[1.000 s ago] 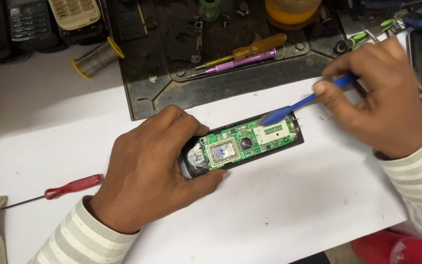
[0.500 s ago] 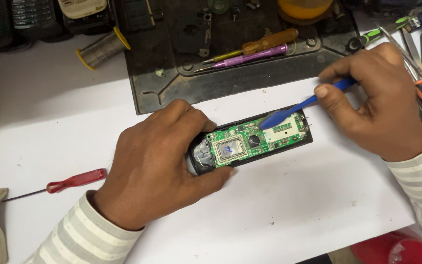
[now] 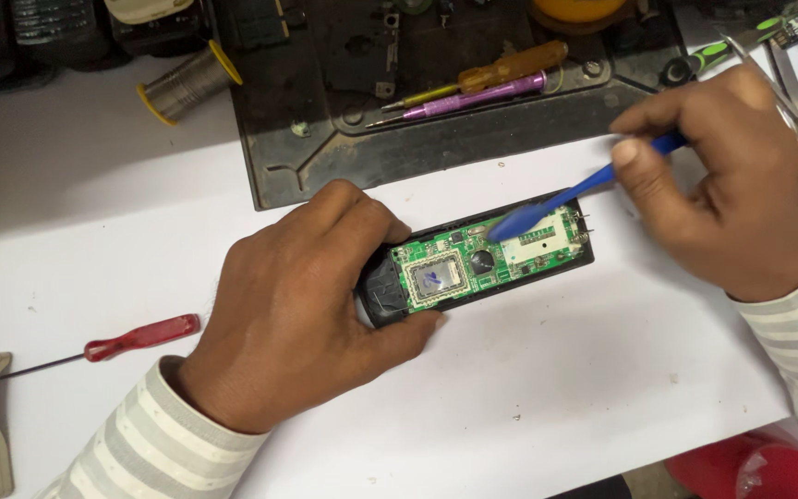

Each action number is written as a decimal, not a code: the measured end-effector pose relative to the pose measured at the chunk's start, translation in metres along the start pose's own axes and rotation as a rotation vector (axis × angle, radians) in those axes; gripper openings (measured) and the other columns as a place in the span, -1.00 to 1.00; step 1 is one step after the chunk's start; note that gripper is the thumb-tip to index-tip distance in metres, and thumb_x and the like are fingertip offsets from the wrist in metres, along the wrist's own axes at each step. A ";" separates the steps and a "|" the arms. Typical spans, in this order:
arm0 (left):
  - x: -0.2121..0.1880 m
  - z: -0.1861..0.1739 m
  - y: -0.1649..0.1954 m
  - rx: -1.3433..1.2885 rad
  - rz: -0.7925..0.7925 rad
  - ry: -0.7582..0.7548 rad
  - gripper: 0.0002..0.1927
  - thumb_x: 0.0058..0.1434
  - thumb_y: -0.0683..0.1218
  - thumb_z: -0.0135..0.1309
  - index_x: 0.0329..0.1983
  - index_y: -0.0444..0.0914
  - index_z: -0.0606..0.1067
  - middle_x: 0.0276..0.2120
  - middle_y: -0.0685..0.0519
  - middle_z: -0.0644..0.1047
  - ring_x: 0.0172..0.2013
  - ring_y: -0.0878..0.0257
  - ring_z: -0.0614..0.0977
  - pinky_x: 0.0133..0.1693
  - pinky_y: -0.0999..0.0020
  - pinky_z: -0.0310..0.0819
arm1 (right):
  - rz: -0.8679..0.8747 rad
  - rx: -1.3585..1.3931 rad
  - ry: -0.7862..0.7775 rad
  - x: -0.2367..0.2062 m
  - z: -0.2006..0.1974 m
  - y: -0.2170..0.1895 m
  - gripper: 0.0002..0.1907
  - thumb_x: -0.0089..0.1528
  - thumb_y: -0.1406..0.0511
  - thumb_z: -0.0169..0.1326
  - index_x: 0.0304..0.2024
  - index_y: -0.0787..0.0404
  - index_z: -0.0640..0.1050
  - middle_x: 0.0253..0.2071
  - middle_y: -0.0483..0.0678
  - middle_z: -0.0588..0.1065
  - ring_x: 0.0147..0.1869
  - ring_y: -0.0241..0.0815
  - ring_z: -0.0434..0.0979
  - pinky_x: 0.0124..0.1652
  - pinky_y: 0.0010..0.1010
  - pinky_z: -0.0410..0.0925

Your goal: The person holds an opened cordless phone handset and works on its green circuit board with a soldering iron, then scrubs the board with a toothbrush and sets the handset aside. They then pick up a smartphone, wrap a rubber band around it, and pry open its back cover to expose the battery compartment.

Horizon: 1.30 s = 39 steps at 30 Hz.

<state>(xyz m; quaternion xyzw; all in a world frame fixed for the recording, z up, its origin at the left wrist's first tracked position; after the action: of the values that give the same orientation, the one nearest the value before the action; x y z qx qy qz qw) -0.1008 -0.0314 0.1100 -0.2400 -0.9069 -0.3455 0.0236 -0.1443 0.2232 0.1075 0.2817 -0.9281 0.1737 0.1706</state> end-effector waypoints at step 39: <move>-0.002 0.004 0.006 0.065 0.008 0.041 -0.51 -0.15 0.08 0.44 -0.50 -0.28 0.37 -0.59 0.01 0.43 -0.64 0.15 0.47 -0.64 0.16 0.28 | -0.045 -0.108 0.006 -0.011 -0.010 0.003 -0.84 0.36 0.42 0.27 -0.32 0.34 0.60 -0.39 -0.03 0.49 -0.19 -0.16 0.34 -0.21 -0.39 0.23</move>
<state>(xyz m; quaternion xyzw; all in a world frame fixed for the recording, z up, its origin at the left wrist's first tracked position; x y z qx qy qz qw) -0.0955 -0.0261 0.1105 -0.2357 -0.9161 -0.3204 0.0514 -0.1357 0.2350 0.1110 0.2922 -0.9290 0.1205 0.1924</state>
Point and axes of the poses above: each hand's wrist, its own x-axis towards the middle knuckle, its own z-axis out of the palm, y = z × x, the point moved 8 cm from there along x, towards the middle knuckle
